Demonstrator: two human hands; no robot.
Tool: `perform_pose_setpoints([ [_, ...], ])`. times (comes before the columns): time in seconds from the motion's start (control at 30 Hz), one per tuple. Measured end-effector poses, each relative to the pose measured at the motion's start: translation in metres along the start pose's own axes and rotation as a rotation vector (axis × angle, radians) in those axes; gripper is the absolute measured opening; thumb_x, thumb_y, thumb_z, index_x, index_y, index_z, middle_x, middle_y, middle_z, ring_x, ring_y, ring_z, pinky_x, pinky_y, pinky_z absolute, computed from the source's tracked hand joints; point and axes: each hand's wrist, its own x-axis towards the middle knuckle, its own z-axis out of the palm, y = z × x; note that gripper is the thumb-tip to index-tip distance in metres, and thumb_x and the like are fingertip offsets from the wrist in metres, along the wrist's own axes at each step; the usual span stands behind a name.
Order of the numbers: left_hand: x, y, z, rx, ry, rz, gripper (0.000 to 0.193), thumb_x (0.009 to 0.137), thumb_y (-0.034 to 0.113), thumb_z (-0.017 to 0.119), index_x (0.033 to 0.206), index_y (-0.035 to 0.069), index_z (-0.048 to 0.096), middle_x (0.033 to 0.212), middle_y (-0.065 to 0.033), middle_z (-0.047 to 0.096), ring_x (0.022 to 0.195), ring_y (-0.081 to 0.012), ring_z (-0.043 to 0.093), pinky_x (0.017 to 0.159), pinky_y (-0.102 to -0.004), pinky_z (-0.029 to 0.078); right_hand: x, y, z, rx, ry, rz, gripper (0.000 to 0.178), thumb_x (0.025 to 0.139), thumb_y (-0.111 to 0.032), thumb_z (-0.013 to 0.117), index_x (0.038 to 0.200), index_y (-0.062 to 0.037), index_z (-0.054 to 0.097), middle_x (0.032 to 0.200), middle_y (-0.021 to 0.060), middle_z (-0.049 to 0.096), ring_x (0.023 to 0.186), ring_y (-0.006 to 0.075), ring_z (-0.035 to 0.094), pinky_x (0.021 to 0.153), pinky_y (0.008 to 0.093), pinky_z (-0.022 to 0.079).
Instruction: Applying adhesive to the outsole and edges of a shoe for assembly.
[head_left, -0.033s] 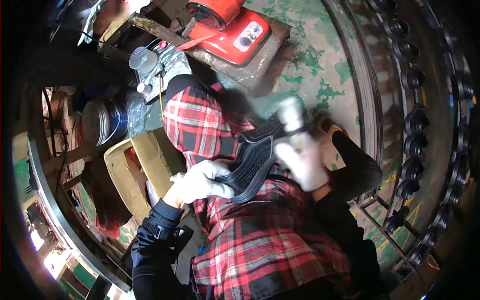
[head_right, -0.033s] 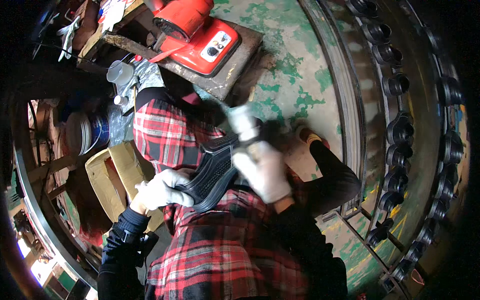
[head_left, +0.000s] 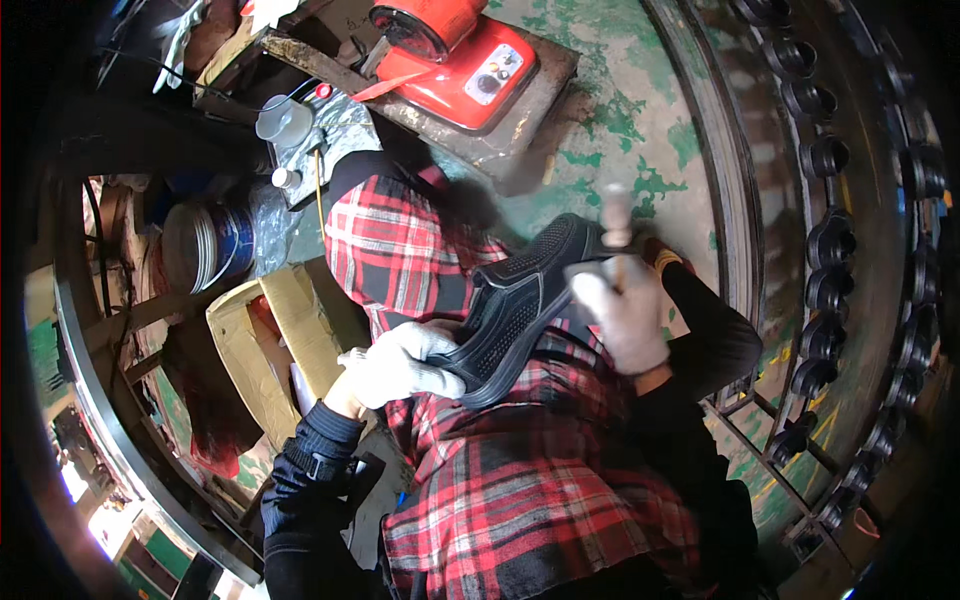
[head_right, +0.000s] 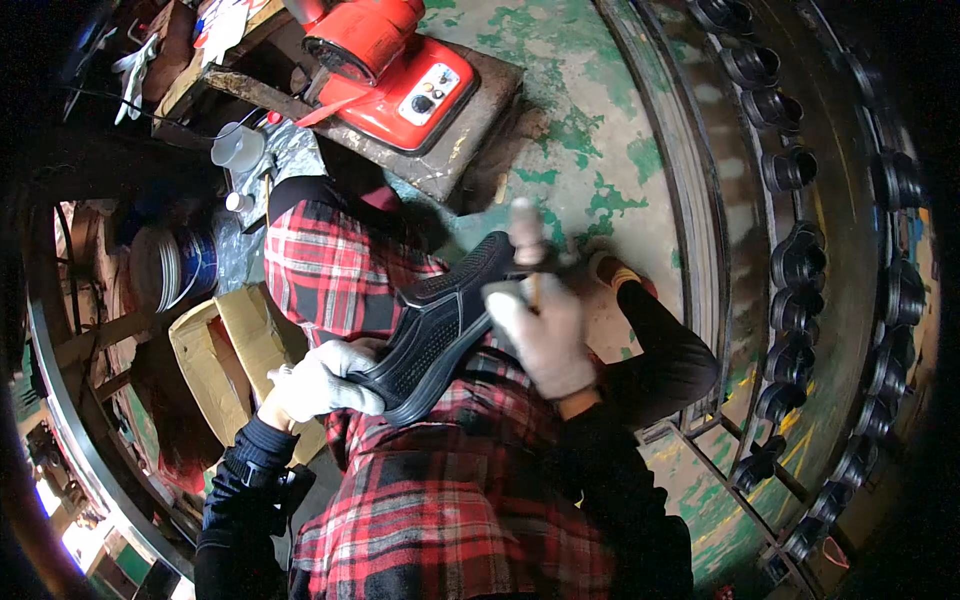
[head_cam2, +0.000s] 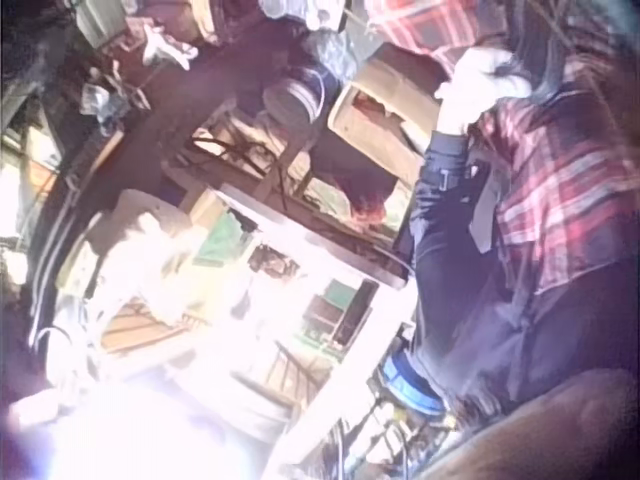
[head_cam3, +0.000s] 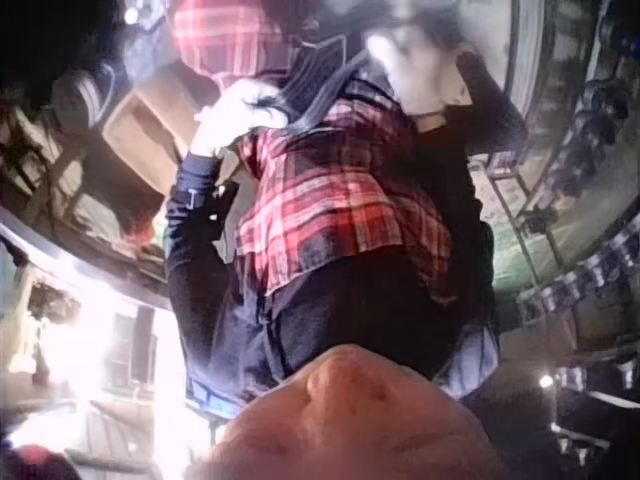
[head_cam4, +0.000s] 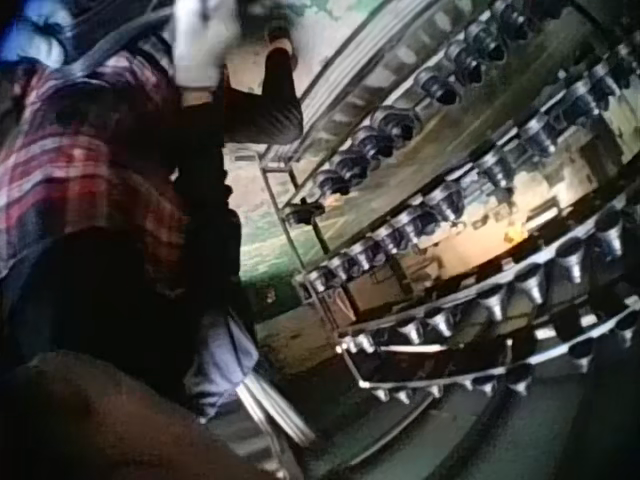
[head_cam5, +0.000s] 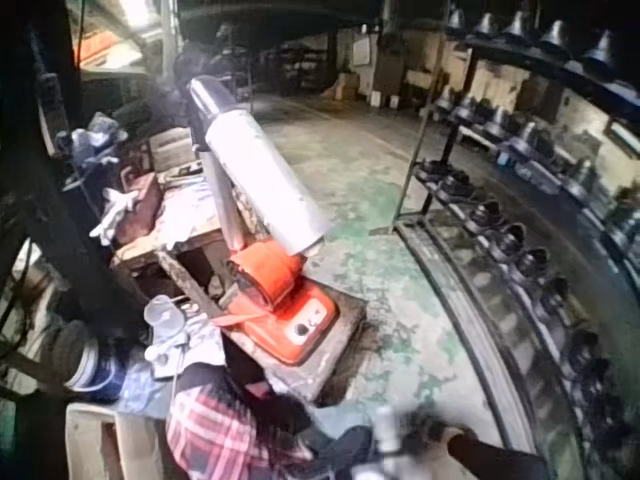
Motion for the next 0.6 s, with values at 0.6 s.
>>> perform_pose_setpoints([
  [0.6, -0.001, 0.016, 0.006, 0.136, 0.066, -0.050, 0.023, 0.074, 0.010, 0.085, 0.092, 0.000, 0.075, 0.087, -0.0053, 0.071, 0.085, -0.0131, 0.063, 0.085, -0.0299, 0.050, 0.002, 0.005, -0.030, 0.418, -0.015, 0.080, 0.015, 0.093, -0.020, 0.070, 0.092, -0.0061, 0.065, 0.075, -0.0071, 0.056, 0.064, 0.0027, 0.051, 0.054, 0.0212, 0.041],
])
